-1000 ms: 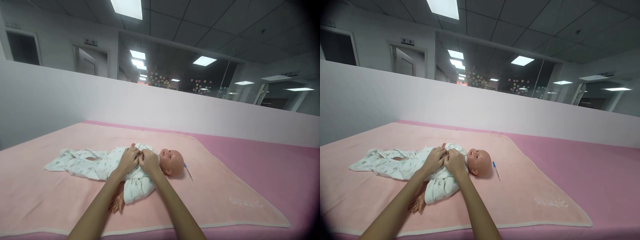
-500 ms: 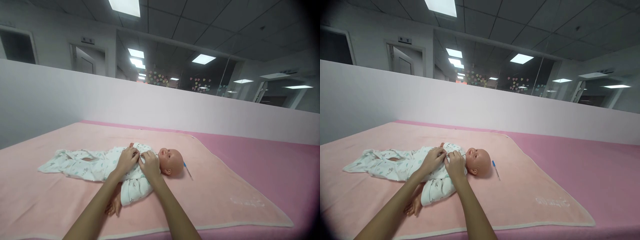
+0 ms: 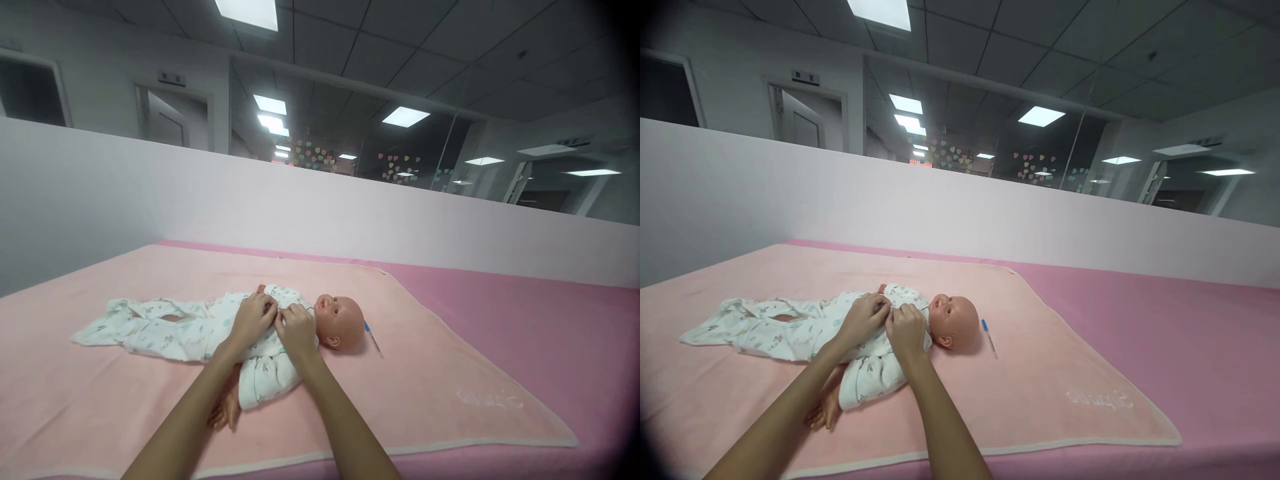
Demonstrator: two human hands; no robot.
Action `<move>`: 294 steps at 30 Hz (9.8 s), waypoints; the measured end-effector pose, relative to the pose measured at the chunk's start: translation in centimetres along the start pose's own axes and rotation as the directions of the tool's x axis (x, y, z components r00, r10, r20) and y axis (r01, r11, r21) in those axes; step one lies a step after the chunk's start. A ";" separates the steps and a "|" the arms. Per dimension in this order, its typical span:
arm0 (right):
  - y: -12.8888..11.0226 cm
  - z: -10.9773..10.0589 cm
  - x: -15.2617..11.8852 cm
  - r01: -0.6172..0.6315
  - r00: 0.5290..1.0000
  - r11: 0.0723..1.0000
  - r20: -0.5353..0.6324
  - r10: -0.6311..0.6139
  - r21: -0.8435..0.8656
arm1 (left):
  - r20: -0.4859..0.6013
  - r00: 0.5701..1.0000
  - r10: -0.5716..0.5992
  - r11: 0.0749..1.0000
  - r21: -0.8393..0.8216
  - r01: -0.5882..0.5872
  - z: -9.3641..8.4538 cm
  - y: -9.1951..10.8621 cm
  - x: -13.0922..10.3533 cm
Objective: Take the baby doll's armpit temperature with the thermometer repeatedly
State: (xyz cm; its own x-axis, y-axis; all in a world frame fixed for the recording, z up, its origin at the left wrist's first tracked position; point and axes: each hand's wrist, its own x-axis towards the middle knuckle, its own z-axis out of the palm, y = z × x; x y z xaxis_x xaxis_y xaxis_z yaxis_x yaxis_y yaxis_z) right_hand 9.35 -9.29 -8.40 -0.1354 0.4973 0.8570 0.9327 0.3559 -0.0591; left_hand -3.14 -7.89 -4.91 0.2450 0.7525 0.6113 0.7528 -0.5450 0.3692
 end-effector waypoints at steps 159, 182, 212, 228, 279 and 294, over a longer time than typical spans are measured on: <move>-3.9 -0.2 1.2 -0.062 0.949 0.997 0.313 0.041 0.056 | 0.041 0.985 0.168 0.923 0.344 -0.172 -2.7 -1.8 -1.1; -4.0 0.7 0.5 -0.005 0.991 0.997 0.134 -0.005 0.077 | 0.033 0.999 0.042 0.970 0.236 -0.049 -3.1 -1.2 -1.1; -3.7 0.3 1.0 -0.085 0.981 0.995 0.176 0.076 0.043 | 0.074 0.996 -0.053 0.990 0.134 0.043 -2.7 -1.5 -0.9; -2.6 -0.7 1.3 -0.015 0.989 0.976 0.144 -0.016 0.216 | -0.006 1.000 0.013 0.966 0.260 -0.011 -3.0 -1.1 -1.1; 5.2 -3.1 8.7 -0.148 0.743 0.989 0.663 0.091 0.030 | -0.033 0.882 -0.470 0.784 -0.474 0.400 -4.8 -6.1 0.8; 6.2 -0.8 10.8 -0.158 0.666 0.987 0.742 0.075 0.042 | 0.076 0.914 -0.398 0.917 0.050 0.395 -6.0 -7.9 4.8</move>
State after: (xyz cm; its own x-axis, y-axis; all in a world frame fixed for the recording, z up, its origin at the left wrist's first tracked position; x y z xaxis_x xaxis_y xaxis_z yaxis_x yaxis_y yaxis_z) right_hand 13.98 -2.36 0.94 -0.2687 0.9450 0.1866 0.9274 0.3061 -0.2150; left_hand -11.57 -2.15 -0.68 -0.0287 0.9331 0.3586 0.8181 -0.1842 0.5448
